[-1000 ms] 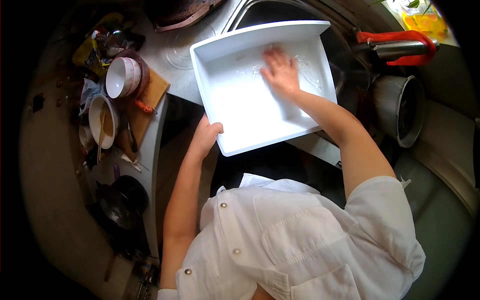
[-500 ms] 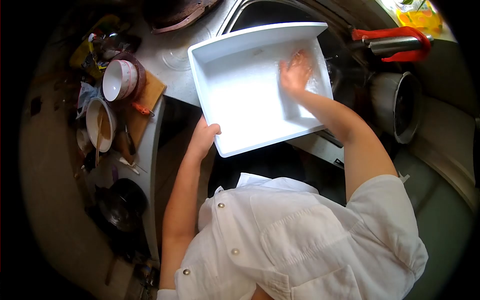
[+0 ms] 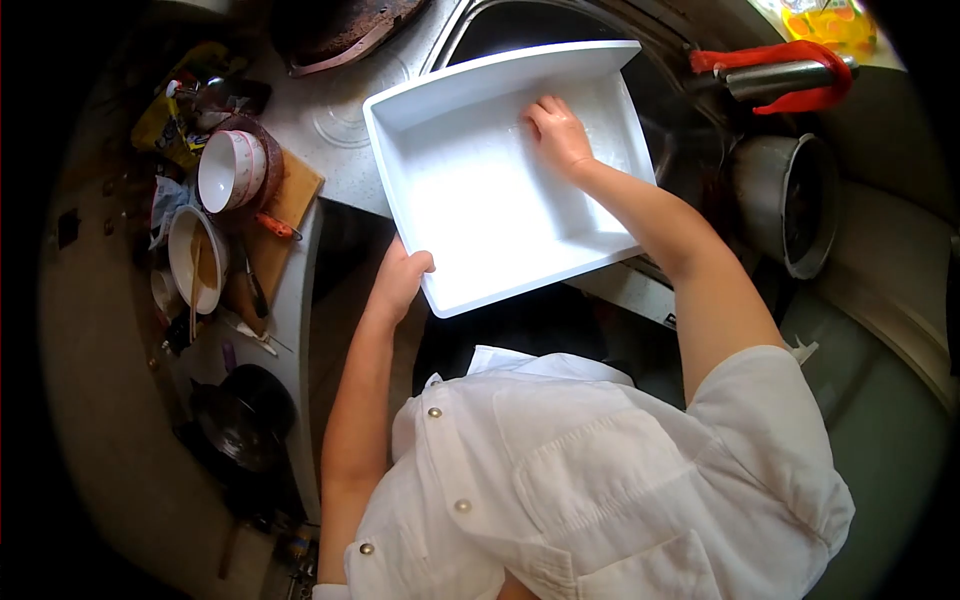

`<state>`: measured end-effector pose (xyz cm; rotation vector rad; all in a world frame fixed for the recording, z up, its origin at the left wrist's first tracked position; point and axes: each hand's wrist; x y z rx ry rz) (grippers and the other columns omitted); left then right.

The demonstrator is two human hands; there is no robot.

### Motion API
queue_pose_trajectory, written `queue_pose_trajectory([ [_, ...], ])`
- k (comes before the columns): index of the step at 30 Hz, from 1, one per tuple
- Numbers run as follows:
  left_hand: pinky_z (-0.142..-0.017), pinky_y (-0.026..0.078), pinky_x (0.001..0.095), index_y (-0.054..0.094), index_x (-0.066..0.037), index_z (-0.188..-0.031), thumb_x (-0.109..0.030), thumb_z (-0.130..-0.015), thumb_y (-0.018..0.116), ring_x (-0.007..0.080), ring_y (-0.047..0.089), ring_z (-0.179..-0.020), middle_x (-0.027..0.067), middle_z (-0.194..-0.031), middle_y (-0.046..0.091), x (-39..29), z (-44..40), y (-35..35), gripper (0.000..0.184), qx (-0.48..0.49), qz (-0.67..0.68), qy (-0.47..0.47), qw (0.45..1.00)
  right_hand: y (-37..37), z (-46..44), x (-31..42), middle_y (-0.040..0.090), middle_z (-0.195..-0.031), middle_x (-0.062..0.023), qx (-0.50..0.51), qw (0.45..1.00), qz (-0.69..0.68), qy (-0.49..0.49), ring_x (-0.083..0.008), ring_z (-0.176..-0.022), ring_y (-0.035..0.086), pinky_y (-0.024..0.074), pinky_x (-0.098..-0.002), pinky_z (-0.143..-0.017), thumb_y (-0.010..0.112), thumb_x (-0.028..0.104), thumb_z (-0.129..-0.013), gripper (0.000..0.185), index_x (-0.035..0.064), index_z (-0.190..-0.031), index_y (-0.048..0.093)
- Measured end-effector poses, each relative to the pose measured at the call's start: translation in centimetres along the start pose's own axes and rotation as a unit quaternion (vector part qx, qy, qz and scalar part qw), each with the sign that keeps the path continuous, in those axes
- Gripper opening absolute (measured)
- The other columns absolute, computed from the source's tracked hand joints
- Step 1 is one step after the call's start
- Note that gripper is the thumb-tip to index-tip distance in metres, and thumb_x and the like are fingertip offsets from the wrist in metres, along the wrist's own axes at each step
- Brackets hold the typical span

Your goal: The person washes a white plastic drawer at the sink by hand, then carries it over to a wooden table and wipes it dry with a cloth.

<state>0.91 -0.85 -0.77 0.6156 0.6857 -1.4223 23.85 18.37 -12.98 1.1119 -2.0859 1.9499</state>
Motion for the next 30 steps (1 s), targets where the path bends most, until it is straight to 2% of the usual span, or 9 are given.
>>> queue_pose_trajectory([
  [2,-0.088,0.042,0.0344,0.044,0.008,-0.122,-0.014,-0.062,0.050,0.0278,0.053,-0.096,0.0160,-0.101,0.054,-0.1,0.0,0.1,0.064,-0.001,-0.002,0.002,1.000,-1.7,1.0,-1.4,0.060,-0.088,-0.0110,0.049,0.999,-0.014,-0.017,-0.0314,-0.087,0.059,0.0501,-0.0399,-0.074,0.058,0.003,-0.077,0.007,0.0066,-0.080,0.063],
  [6,-0.089,0.042,0.0350,0.044,0.007,-0.123,-0.014,-0.062,0.051,0.0282,0.053,-0.098,0.0167,-0.103,0.055,-0.2,0.1,0.3,0.065,0.001,-0.004,0.007,1.000,-5.7,1.7,-4.6,0.060,-0.086,-0.0135,0.184,0.982,-0.031,0.042,-0.0308,-0.087,0.061,0.0499,-0.0380,-0.078,0.058,0.000,-0.078,0.010,0.0049,-0.084,0.065],
  [9,-0.090,0.041,0.0351,0.043,0.007,-0.124,-0.015,-0.063,0.051,0.0284,0.053,-0.098,0.0171,-0.104,0.055,0.2,0.0,-0.1,0.066,-0.001,-0.002,0.009,1.000,-6.9,1.5,-5.7,0.058,-0.093,-0.0144,0.188,0.974,-0.048,0.120,-0.0306,-0.093,0.059,0.0496,-0.0359,-0.082,0.059,-0.001,-0.077,0.016,0.0058,-0.091,0.064],
  [13,-0.092,0.040,0.0339,0.043,0.010,-0.122,-0.010,-0.063,0.048,0.0279,0.051,-0.101,0.0178,-0.107,0.054,-0.2,0.3,0.4,0.062,0.002,-0.006,-0.005,1.000,-8.7,2.4,-4.7,0.052,-0.112,-0.0135,0.260,0.960,0.100,0.009,-0.0289,-0.107,0.053,0.0491,-0.0346,-0.088,0.061,-0.003,-0.074,0.031,0.0078,-0.103,0.059],
  [19,-0.091,0.040,0.0353,0.042,0.007,-0.125,-0.016,-0.063,0.051,0.0284,0.051,-0.100,0.0170,-0.104,0.054,-0.5,0.2,0.4,0.066,0.009,-0.019,-0.005,1.000,-9.5,3.1,-6.0,0.055,-0.101,-0.0130,0.300,0.912,0.230,-0.158,-0.0263,-0.097,0.058,0.0503,-0.0342,-0.086,0.061,-0.005,-0.073,0.024,0.0047,-0.095,0.060],
  [22,-0.091,0.040,0.0354,0.042,0.007,-0.125,-0.017,-0.062,0.051,0.0290,0.051,-0.100,0.0178,-0.103,0.054,-0.3,0.2,0.4,0.068,0.006,-0.019,-0.001,1.000,-10.2,2.5,-6.4,0.057,-0.088,-0.0109,0.276,0.893,0.261,-0.241,-0.0256,-0.091,0.061,0.0504,-0.0332,-0.080,0.059,-0.005,-0.073,0.017,0.0052,-0.086,0.062],
  [25,-0.091,0.040,0.0356,0.042,0.008,-0.125,-0.018,-0.062,0.051,0.0290,0.051,-0.100,0.0179,-0.102,0.054,-0.5,0.3,0.5,0.068,-0.002,-0.025,-0.004,1.000,-13.2,1.2,-6.3,0.060,-0.083,-0.0103,0.122,0.956,0.219,-0.150,-0.0244,-0.086,0.061,0.0502,-0.0316,-0.078,0.062,-0.003,-0.075,0.009,0.0053,-0.080,0.063],
  [28,-0.091,0.040,0.0357,0.042,0.008,-0.124,-0.017,-0.062,0.051,0.0290,0.051,-0.100,0.0176,-0.102,0.054,-0.2,0.1,0.5,0.067,-0.009,-0.029,-0.008,1.000,-13.9,1.4,-9.5,0.061,-0.112,-0.0121,0.048,0.967,0.248,-0.042,-0.0263,-0.102,0.058,0.0462,-0.0353,-0.088,0.063,0.000,-0.074,0.036,0.0047,-0.110,0.061],
  [30,-0.091,0.040,0.0355,0.042,0.008,-0.124,-0.018,-0.062,0.051,0.0288,0.051,-0.099,0.0176,-0.102,0.054,-0.1,0.1,0.5,0.067,-0.006,-0.023,-0.004,1.000,-13.9,2.5,-10.3,0.048,-0.134,-0.0151,0.060,0.946,0.317,-0.005,-0.0317,-0.120,0.048,0.0417,-0.0358,-0.097,0.066,0.005,-0.075,0.062,0.0019,-0.132,0.043],
])
Point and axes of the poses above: each hand's wrist, its own z-axis away from the middle knuckle, its own y-axis out of the palm, x = y × z
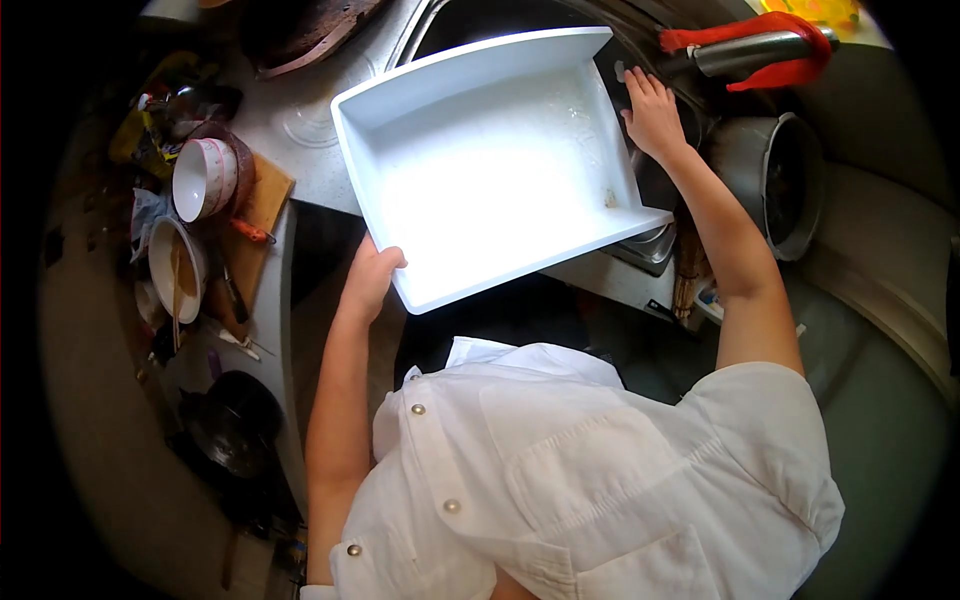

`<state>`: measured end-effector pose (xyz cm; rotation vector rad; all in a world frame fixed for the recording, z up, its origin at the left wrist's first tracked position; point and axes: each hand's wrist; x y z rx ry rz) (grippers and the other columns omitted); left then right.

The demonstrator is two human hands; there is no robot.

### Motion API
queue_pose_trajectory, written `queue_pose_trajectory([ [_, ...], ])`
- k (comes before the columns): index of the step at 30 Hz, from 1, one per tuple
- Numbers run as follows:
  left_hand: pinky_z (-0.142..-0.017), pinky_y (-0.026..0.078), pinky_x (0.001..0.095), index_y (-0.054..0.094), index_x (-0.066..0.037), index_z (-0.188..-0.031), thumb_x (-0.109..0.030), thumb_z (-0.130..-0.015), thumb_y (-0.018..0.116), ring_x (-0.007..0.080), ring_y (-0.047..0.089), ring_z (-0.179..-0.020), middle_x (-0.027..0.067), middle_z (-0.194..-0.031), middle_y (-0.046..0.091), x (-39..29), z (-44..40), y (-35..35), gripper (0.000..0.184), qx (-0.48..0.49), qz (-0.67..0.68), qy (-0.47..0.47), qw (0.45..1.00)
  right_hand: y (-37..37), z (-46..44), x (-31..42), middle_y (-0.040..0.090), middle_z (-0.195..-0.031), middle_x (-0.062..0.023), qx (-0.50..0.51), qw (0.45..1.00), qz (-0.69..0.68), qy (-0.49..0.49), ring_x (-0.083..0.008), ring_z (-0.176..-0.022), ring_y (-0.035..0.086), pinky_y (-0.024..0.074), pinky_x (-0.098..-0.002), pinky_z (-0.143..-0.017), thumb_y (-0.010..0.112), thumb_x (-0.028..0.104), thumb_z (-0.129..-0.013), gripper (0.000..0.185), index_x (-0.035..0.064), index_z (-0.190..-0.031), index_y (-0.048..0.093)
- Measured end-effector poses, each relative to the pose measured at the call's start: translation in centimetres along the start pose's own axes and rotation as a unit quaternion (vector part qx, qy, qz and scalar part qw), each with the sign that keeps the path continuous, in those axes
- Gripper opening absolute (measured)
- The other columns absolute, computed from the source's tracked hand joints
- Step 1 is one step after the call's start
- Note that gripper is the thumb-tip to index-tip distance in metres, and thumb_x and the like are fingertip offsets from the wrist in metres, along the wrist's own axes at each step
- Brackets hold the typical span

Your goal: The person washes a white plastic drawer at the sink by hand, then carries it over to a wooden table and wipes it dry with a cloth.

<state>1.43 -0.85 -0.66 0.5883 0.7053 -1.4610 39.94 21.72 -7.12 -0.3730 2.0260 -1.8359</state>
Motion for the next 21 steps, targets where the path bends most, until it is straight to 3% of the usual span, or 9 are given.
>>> queue_pose_trajectory([
  [2,-0.091,0.040,0.0348,0.043,0.008,-0.123,-0.016,-0.063,0.050,0.0284,0.051,-0.099,0.0173,-0.103,0.054,0.1,-0.1,0.0,0.065,0.002,0.009,0.002,1.000,-0.5,0.4,-0.6,0.048,-0.133,-0.0192,0.050,0.995,-0.091,-0.011,-0.0353,-0.120,0.048,0.0414,-0.0376,-0.098,0.073,0.015,-0.073,0.073,0.0013,-0.136,0.039],
  [5,-0.091,0.040,0.0337,0.043,0.009,-0.122,-0.013,-0.065,0.050,0.0277,0.051,-0.100,0.0168,-0.105,0.054,0.2,0.1,-0.2,0.062,0.003,0.015,-0.004,1.000,-3.9,1.8,2.0,0.048,-0.132,-0.0241,0.314,0.923,-0.152,0.160,-0.0353,-0.119,0.050,0.0421,-0.0380,-0.098,0.082,0.032,-0.063,0.095,-0.0025,-0.138,0.035],
  [6,-0.091,0.040,0.0338,0.044,0.009,-0.122,-0.013,-0.065,0.050,0.0276,0.051,-0.100,0.0168,-0.105,0.054,0.2,0.1,-0.2,0.062,0.004,0.011,-0.006,1.000,-2.1,2.3,1.5,0.049,-0.129,-0.0265,0.414,0.887,-0.100,0.181,-0.0340,-0.114,0.054,0.0437,-0.0372,-0.097,0.088,0.042,-0.050,0.115,-0.0068,-0.138,0.031],
  [8,-0.091,0.040,0.0339,0.044,0.009,-0.121,-0.013,-0.065,0.050,0.0275,0.051,-0.100,0.0168,-0.104,0.054,0.0,0.1,-0.1,0.061,0.001,0.007,-0.003,1.000,1.9,3.9,0.3,0.053,-0.124,-0.0265,0.491,0.849,-0.116,0.159,-0.0323,-0.113,0.056,0.0443,-0.0336,-0.096,0.088,0.049,-0.046,0.112,-0.0071,-0.131,0.042],
  [11,-0.090,0.040,0.0343,0.045,0.008,-0.120,-0.013,-0.065,0.050,0.0278,0.051,-0.100,0.0169,-0.104,0.054,0.2,0.3,0.0,0.060,-0.005,0.009,0.002,1.000,3.5,4.7,-0.5,0.059,-0.117,-0.0249,0.516,0.822,-0.199,0.138,-0.0316,-0.106,0.060,0.0466,-0.0332,-0.092,0.088,0.053,-0.043,0.104,-0.0077,-0.120,0.054],
  [14,-0.091,0.040,0.0350,0.045,0.007,-0.119,-0.013,-0.065,0.050,0.0284,0.051,-0.101,0.0172,-0.104,0.054,0.4,0.2,-0.2,0.059,0.003,0.015,0.004,1.000,-0.4,4.0,1.4,0.063,-0.109,-0.0226,0.489,0.847,-0.147,0.149,-0.0307,-0.098,0.063,0.0486,-0.0342,-0.086,0.082,0.052,-0.057,0.086,-0.0074,-0.114,0.059],
  [17,-0.092,0.040,0.0359,0.045,0.007,-0.120,-0.013,-0.065,0.050,0.0287,0.051,-0.102,0.0173,-0.105,0.054,0.8,0.0,-0.4,0.059,0.007,0.026,0.002,1.000,0.7,4.1,-1.0,0.063,-0.109,-0.0209,0.498,0.754,-0.383,0.191,-0.0280,-0.099,0.062,0.0473,-0.0321,-0.086,0.074,0.041,-0.075,0.068,-0.0052,-0.121,0.055],
  [20,-0.093,0.039,0.0368,0.044,0.007,-0.121,-0.013,-0.065,0.050,0.0288,0.050,-0.103,0.0175,-0.106,0.054,0.7,0.3,-0.4,0.060,0.008,0.029,0.006,1.000,0.3,5.2,-2.6,0.063,-0.110,-0.0197,0.445,0.769,-0.406,0.215,-0.0263,-0.098,0.061,0.0476,-0.0324,-0.084,0.065,0.035,-0.084,0.058,-0.0039,-0.125,0.052],
  [21,-0.094,0.039,0.0370,0.044,0.007,-0.121,-0.013,-0.065,0.050,0.0290,0.050,-0.103,0.0175,-0.106,0.054,0.7,0.3,-0.4,0.061,0.009,0.029,0.009,1.000,-1.9,5.8,-1.7,0.064,-0.106,-0.0188,0.350,0.879,-0.283,0.160,-0.0282,-0.095,0.062,0.0484,-0.0338,-0.084,0.062,0.031,-0.085,0.048,-0.0039,-0.118,0.058],
])
Point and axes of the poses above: each hand's wrist, its own z-axis away from the middle knuckle, its own y-axis out of the palm, x = y × z
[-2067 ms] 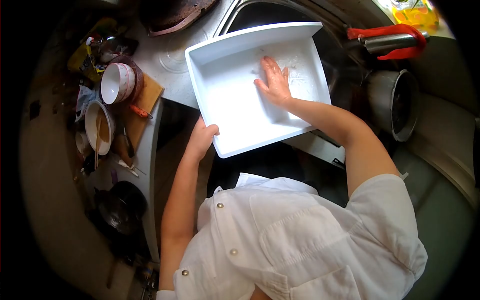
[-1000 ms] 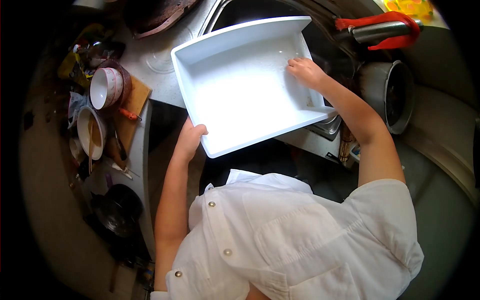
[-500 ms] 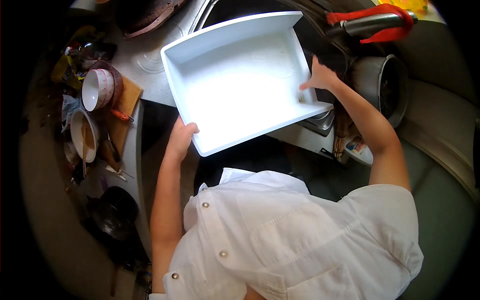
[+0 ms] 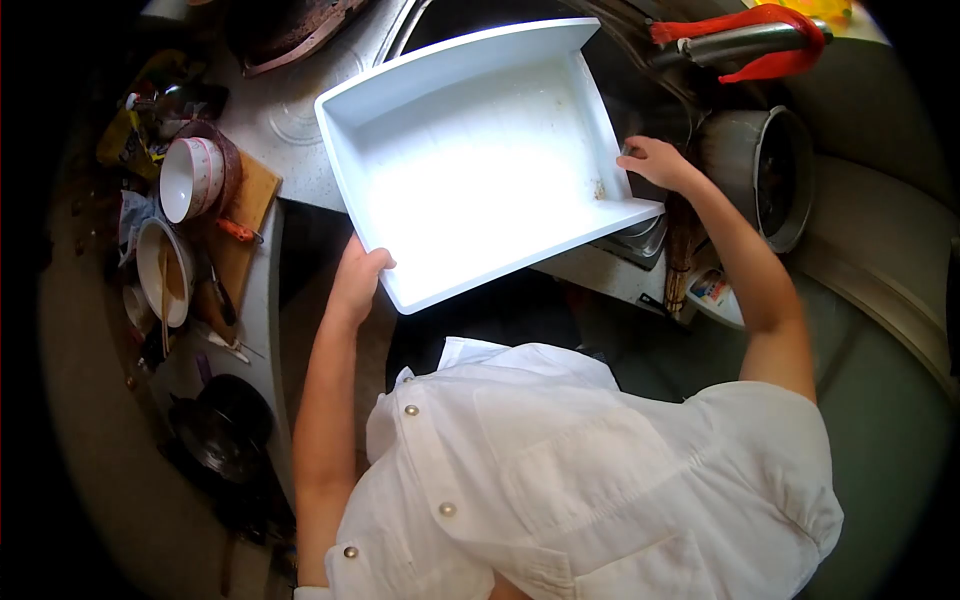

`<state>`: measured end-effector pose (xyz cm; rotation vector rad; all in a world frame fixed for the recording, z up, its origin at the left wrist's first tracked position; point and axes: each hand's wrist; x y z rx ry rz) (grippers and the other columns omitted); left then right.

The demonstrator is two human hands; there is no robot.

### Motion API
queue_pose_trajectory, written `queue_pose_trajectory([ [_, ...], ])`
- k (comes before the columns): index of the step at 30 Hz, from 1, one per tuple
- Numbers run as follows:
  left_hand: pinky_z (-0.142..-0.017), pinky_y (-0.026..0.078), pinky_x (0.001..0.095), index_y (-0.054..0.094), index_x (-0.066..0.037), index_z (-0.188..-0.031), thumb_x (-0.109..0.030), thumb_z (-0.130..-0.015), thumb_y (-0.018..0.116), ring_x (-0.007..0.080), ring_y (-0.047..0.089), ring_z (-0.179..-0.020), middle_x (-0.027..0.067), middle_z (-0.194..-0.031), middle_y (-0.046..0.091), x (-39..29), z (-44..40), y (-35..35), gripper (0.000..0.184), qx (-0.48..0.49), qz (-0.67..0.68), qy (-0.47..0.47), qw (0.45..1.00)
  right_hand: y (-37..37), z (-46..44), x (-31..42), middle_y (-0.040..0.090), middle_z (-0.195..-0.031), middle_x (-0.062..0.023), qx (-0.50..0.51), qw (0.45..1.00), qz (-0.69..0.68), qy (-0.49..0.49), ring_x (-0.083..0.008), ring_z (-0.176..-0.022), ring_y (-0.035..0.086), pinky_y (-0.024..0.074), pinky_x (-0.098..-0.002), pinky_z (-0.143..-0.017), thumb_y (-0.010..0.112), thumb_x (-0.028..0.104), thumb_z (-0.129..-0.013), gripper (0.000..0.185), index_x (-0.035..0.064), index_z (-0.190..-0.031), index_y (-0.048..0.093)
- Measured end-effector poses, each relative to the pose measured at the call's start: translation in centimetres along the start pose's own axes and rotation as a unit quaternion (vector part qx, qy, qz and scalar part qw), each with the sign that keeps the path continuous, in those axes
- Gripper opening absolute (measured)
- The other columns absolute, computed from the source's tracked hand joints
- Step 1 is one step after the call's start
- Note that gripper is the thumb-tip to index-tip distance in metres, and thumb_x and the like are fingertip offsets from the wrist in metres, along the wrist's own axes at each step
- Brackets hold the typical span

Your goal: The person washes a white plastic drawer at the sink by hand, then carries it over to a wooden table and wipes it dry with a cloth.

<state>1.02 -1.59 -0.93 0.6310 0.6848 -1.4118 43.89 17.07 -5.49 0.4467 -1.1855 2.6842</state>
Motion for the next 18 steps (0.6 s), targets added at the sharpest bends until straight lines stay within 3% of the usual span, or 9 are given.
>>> queue_pose_trajectory([
  [3,-0.095,0.038,0.0374,0.043,0.007,-0.123,-0.014,-0.065,0.050,0.0295,0.049,-0.104,0.0176,-0.107,0.053,-0.1,0.0,0.2,0.062,0.005,-0.014,0.004,1.000,-0.6,3.3,3.7,0.064,-0.102,-0.0151,-0.153,0.953,0.139,-0.220,-0.0309,-0.089,0.062,0.0486,-0.0349,-0.082,0.060,0.015,-0.084,0.024,0.0022,-0.104,0.065],
  [4,-0.095,0.038,0.0374,0.042,0.008,-0.123,-0.014,-0.065,0.050,0.0297,0.049,-0.105,0.0176,-0.107,0.053,-0.2,0.1,0.2,0.062,0.005,-0.019,0.003,1.000,-0.2,3.9,5.5,0.065,-0.095,-0.0131,-0.092,0.969,0.046,-0.223,-0.0324,-0.087,0.061,0.0488,-0.0366,-0.080,0.057,0.003,-0.080,0.015,0.0044,-0.090,0.068],
  [5,-0.094,0.038,0.0365,0.042,0.008,-0.123,-0.014,-0.065,0.050,0.0287,0.049,-0.103,0.0166,-0.105,0.053,-0.3,0.2,0.3,0.062,0.006,-0.022,-0.001,1.000,0.3,3.0,5.8,0.066,-0.094,-0.0134,0.028,0.979,0.029,-0.201,-0.0298,-0.089,0.062,0.0491,-0.0347,-0.076,0.057,0.002,-0.079,0.015,0.0044,-0.089,0.068],
  [7,-0.091,0.039,0.0346,0.043,0.009,-0.122,-0.015,-0.064,0.051,0.0268,0.050,-0.099,0.0147,-0.101,0.053,-0.5,0.1,0.3,0.063,0.006,-0.025,-0.006,1.000,1.3,0.7,6.6,0.067,-0.094,-0.0118,0.214,0.961,0.168,-0.058,-0.0275,-0.097,0.060,0.0447,-0.0363,-0.089,0.059,0.008,-0.077,0.016,0.0066,-0.089,0.070],
  [8,-0.092,0.039,0.0357,0.042,0.009,-0.122,-0.017,-0.064,0.051,0.0277,0.049,-0.101,0.0157,-0.101,0.053,-0.5,0.0,0.5,0.065,0.000,-0.025,-0.003,1.000,1.9,0.4,7.3,0.067,-0.094,-0.0110,0.231,0.922,0.287,-0.115,-0.0272,-0.100,0.059,0.0405,-0.0380,-0.094,0.060,0.011,-0.076,0.017,0.0080,-0.089,0.071],
  [10,-0.093,0.038,0.0359,0.042,0.009,-0.123,-0.018,-0.064,0.051,0.0282,0.049,-0.101,0.0163,-0.101,0.053,-0.4,-0.3,0.6,0.065,0.004,-0.012,0.012,1.000,3.1,-0.3,8.5,0.068,-0.096,-0.0093,0.252,0.791,0.509,-0.228,-0.0264,-0.106,0.057,0.0321,-0.0413,-0.103,0.063,0.018,-0.074,0.019,0.0107,-0.089,0.072],
  [13,-0.093,0.038,0.0359,0.041,0.009,-0.124,-0.018,-0.064,0.051,0.0289,0.049,-0.102,0.0171,-0.102,0.053,-0.1,-0.1,0.6,0.066,0.004,-0.005,0.014,1.000,4.2,-2.1,8.9,0.068,-0.097,-0.0075,0.214,0.787,0.525,-0.242,-0.0259,-0.112,0.053,0.0189,-0.0443,-0.110,0.068,0.028,-0.070,0.025,0.0124,-0.088,0.073],
  [17,-0.093,0.038,0.0359,0.041,0.009,-0.124,-0.018,-0.064,0.051,0.0293,0.049,-0.102,0.0174,-0.103,0.053,-0.5,0.3,1.1,0.066,-0.001,0.004,0.013,1.000,3.0,-2.9,7.9,0.066,-0.096,-0.0062,0.155,0.724,0.595,-0.313,-0.0245,-0.111,0.051,0.0231,-0.0396,-0.106,0.073,0.040,-0.064,0.037,0.0096,-0.086,0.073],
  [18,-0.093,0.038,0.0358,0.041,0.009,-0.124,-0.018,-0.065,0.051,0.0292,0.049,-0.101,0.0174,-0.103,0.053,-0.6,0.3,0.8,0.066,-0.001,0.004,0.013,1.000,3.1,-2.3,7.5,0.066,-0.094,-0.0047,0.116,0.713,0.585,-0.370,-0.0229,-0.108,0.050,0.0256,-0.0367,-0.103,0.074,0.044,-0.061,0.039,0.0104,-0.082,0.073],
])
Point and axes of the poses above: each hand's wrist, its own z-axis away from the middle knuckle, its own y-axis out of the palm, x = y × z
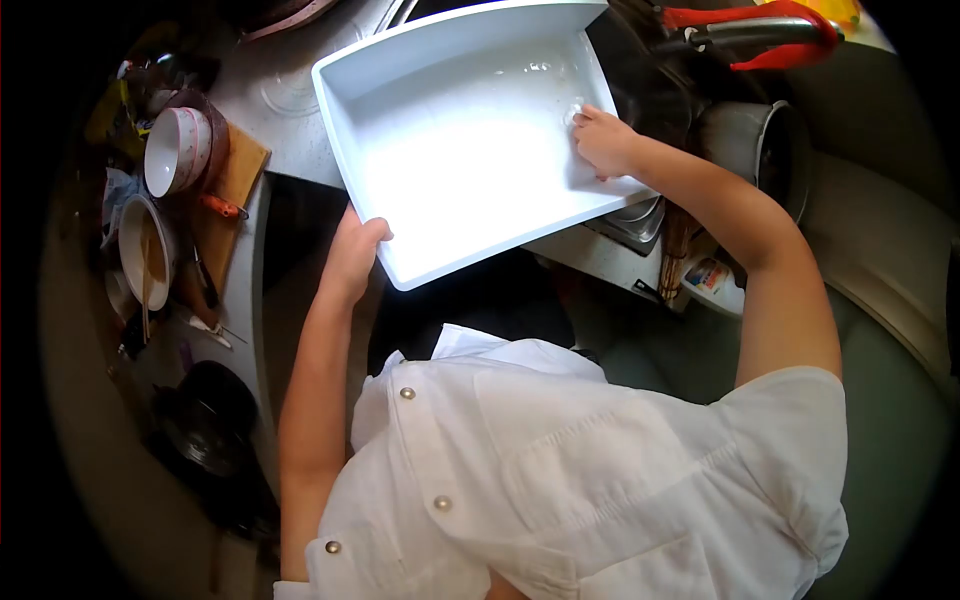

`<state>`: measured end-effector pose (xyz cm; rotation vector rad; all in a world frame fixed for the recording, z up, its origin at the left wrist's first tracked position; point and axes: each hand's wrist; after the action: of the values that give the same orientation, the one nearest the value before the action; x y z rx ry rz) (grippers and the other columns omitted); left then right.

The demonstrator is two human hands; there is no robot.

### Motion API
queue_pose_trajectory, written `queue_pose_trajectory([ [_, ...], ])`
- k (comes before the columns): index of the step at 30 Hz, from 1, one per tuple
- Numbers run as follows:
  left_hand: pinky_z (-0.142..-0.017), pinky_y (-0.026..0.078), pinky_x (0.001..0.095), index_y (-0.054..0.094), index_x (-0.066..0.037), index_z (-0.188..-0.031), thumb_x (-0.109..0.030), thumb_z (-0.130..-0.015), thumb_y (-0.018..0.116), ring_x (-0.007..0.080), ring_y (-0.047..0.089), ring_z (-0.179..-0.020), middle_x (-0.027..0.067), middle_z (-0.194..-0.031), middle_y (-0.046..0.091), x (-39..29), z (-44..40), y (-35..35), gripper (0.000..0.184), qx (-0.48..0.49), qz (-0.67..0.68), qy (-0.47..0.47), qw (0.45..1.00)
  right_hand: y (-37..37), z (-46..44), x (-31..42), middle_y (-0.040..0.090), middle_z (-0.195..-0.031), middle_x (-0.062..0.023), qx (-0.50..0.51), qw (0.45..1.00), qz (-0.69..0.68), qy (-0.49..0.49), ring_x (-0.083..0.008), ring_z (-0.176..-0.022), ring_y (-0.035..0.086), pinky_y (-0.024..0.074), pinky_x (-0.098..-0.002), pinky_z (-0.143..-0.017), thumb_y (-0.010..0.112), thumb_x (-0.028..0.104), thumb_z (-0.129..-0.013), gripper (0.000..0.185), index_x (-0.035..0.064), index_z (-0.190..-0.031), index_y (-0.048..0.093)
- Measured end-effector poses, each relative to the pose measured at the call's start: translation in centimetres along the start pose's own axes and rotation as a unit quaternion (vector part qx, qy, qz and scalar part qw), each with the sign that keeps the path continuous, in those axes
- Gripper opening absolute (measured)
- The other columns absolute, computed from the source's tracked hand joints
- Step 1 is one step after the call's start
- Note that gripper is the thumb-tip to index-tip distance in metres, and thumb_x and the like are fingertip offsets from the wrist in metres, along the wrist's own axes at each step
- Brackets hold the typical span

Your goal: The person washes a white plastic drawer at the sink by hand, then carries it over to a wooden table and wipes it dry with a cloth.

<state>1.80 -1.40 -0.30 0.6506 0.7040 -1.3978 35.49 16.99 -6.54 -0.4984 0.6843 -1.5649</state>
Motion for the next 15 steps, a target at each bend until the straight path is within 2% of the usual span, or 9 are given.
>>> queue_pose_trajectory([
  [3,-0.093,0.038,0.0354,0.042,0.008,-0.123,-0.017,-0.065,0.050,0.0287,0.049,-0.100,0.0173,-0.102,0.053,-0.1,0.0,0.0,0.064,-0.005,-0.002,0.002,1.000,-0.2,0.1,-0.6,0.065,-0.095,-0.0037,-0.007,0.997,0.067,0.046,-0.0212,-0.107,0.049,0.0259,-0.0347,-0.101,0.077,0.046,-0.057,0.044,0.0096,-0.082,0.072],
  [4,-0.093,0.038,0.0352,0.043,0.008,-0.123,-0.017,-0.065,0.050,0.0284,0.049,-0.100,0.0172,-0.102,0.053,-0.2,0.2,0.1,0.063,-0.007,-0.007,0.003,1.000,-1.5,-0.1,-1.5,0.063,-0.101,-0.0038,0.075,0.994,0.014,0.073,-0.0205,-0.111,0.046,0.0240,-0.0352,-0.105,0.078,0.047,-0.053,0.049,0.0092,-0.084,0.072],
  [7,-0.092,0.037,0.0345,0.044,0.008,-0.121,-0.017,-0.065,0.050,0.0277,0.049,-0.099,0.0169,-0.102,0.054,0.2,0.2,0.3,0.062,-0.016,-0.001,-0.002,1.000,-0.2,0.2,-0.8,0.060,-0.104,-0.0029,-0.074,0.994,0.003,0.082,-0.0200,-0.112,0.044,0.0230,-0.0363,-0.106,0.080,0.048,-0.050,0.053,0.0094,-0.085,0.072],
  [11,-0.093,0.037,0.0335,0.045,0.008,-0.120,-0.016,-0.064,0.050,0.0272,0.050,-0.098,0.0167,-0.103,0.054,0.4,0.0,-0.1,0.061,-0.006,0.003,-0.006,1.000,-0.9,0.4,-0.3,0.059,-0.102,-0.0026,-0.064,0.994,0.037,0.083,-0.0199,-0.113,0.044,0.0254,-0.0391,-0.106,0.082,0.042,-0.052,0.050,0.0090,-0.088,0.072],
  [15,-0.092,0.038,0.0331,0.045,0.008,-0.120,-0.015,-0.063,0.050,0.0268,0.050,-0.098,0.0160,-0.102,0.054,-0.2,0.2,0.0,0.062,0.000,-0.019,-0.008,1.000,2.1,-1.5,-1.0,0.058,-0.106,-0.0029,-0.028,0.998,-0.032,0.045,-0.0198,-0.113,0.045,0.0268,-0.0413,-0.107,0.082,0.042,-0.054,0.055,0.0061,-0.094,0.071],
])
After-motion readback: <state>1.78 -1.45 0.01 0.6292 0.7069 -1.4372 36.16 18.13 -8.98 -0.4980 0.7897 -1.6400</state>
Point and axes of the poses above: each hand's wrist, its own z-axis away from the middle knuckle, its own y-axis out of the palm, x = y × z
